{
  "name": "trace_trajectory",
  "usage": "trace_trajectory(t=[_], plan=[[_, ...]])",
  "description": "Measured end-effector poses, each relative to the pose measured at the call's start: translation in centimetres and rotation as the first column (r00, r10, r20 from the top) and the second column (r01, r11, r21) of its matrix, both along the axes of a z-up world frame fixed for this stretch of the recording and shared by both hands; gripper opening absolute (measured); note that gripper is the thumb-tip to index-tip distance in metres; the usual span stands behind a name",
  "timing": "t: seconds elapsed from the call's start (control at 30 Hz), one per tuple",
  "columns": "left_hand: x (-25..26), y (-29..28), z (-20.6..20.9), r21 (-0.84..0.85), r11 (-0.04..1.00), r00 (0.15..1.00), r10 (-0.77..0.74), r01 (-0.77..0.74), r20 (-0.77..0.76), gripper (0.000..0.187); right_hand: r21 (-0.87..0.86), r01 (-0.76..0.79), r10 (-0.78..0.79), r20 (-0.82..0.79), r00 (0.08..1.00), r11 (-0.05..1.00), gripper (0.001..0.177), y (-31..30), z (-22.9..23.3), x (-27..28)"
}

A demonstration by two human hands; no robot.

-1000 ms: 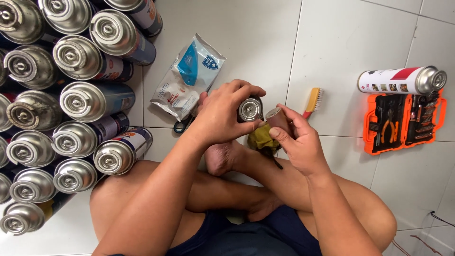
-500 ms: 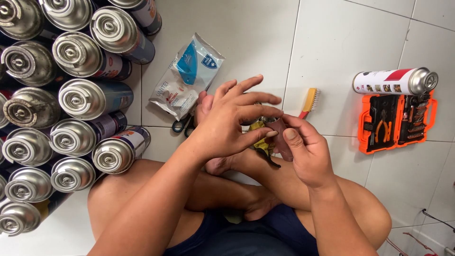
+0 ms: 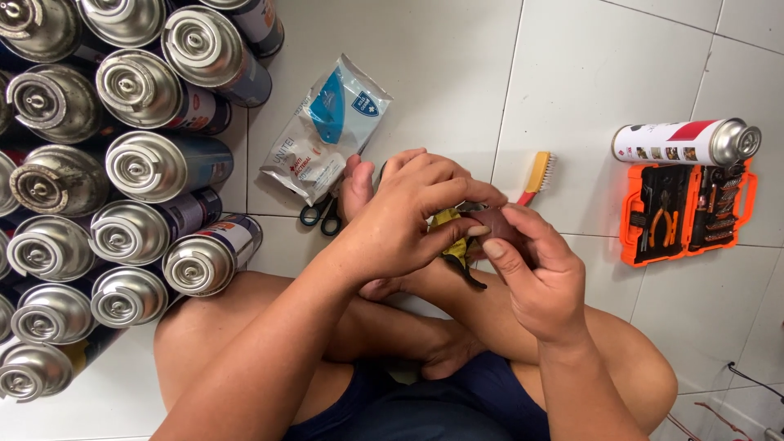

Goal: Cleaning the valve and rim of spray cans using a brush, toothpick, and cloth to remove debris.

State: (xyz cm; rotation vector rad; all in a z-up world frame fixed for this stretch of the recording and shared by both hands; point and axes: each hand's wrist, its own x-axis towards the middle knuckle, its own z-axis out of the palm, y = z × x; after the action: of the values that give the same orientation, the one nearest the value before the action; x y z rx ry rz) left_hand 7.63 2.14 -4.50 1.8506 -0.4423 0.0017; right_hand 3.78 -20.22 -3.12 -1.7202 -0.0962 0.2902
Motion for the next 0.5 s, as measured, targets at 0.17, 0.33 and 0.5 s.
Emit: trace_trajectory(t=[0.17,0.33,0.5], plan=[[0.1,0.1,0.1,0.029,0.999,0.999,0.028,-0.029,0.018,0.016,0.014,-0.139,0.138,0.019,0.99,0.99,0.032,0.8,1.6,0.6],[0.3,1.2,-0.3,0.164,0.983,0.992,0.067,-0.084,0.109,0.031,-0.226,-0.17,0.164,-0.048,0.985,0.959,0.028,0.3,1.3,1.7],[0.2,1.2,-3.2,0.348,0.937,0.991,0.059,-0.015,-0.116,0.08,-0.59,-0.066,0.303,0.313,0.9,0.805,0.029,1.4,0.2,2.8]])
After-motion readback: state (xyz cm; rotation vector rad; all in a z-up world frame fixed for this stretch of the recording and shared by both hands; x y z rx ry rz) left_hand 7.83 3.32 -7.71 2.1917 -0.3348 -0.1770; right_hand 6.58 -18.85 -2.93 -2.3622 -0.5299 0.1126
